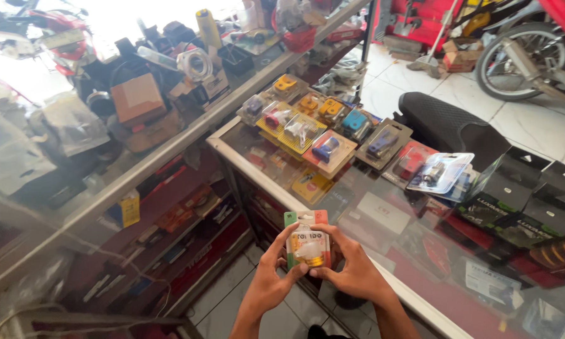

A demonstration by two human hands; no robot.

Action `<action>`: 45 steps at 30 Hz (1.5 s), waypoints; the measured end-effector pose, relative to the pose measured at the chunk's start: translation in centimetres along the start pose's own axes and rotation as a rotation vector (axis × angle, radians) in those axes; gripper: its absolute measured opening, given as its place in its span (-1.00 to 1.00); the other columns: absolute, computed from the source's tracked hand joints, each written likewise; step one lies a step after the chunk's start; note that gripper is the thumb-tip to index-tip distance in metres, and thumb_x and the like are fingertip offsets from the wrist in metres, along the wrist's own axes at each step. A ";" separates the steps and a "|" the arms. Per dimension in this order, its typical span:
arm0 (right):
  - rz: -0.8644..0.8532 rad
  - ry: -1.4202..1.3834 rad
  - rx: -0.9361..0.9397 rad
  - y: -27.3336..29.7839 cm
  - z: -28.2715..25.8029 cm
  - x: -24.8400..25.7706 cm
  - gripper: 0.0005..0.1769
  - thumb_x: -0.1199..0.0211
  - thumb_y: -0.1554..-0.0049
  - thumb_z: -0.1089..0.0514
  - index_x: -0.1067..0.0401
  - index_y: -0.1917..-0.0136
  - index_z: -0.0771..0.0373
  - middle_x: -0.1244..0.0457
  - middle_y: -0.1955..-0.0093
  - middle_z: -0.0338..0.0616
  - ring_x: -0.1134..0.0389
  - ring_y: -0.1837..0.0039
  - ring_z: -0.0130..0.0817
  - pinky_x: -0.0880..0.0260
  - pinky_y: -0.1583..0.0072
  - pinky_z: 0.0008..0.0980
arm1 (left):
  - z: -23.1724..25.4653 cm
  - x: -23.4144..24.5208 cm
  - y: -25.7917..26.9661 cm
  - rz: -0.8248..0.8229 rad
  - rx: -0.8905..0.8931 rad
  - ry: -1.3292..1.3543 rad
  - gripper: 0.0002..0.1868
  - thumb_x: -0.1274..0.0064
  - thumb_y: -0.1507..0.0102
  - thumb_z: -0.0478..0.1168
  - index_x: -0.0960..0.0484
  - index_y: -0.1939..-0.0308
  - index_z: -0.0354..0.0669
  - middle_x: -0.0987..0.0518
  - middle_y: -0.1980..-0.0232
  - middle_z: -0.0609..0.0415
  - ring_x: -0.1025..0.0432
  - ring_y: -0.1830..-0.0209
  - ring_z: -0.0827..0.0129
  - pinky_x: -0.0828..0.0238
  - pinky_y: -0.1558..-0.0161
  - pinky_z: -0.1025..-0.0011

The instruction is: The person selects packaged motorcycle components from a wall-mounted display rack and arranges them on a glass display counter.

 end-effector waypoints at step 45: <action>0.750 0.774 -0.799 -5.6 6.8 9.1 0.03 -0.52 0.09 -0.18 -0.13 -0.54 -0.02 -0.16 -0.34 -0.01 -0.36 -0.19 0.15 -0.39 -0.12 0.05 | 0.3 -3.7 -16.4 -0.620 -0.494 -0.274 -0.17 -0.22 -0.22 -0.26 -0.17 -0.50 -0.34 -0.18 -0.55 -0.34 -0.11 -0.52 -0.22 -0.09 -0.43 0.06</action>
Point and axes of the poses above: each hand's wrist, its own y-axis away from the middle knuckle, its own x-axis out of the back of the hand, z = x × y, the point moved 9 cm from there along -y, towards the middle knuckle
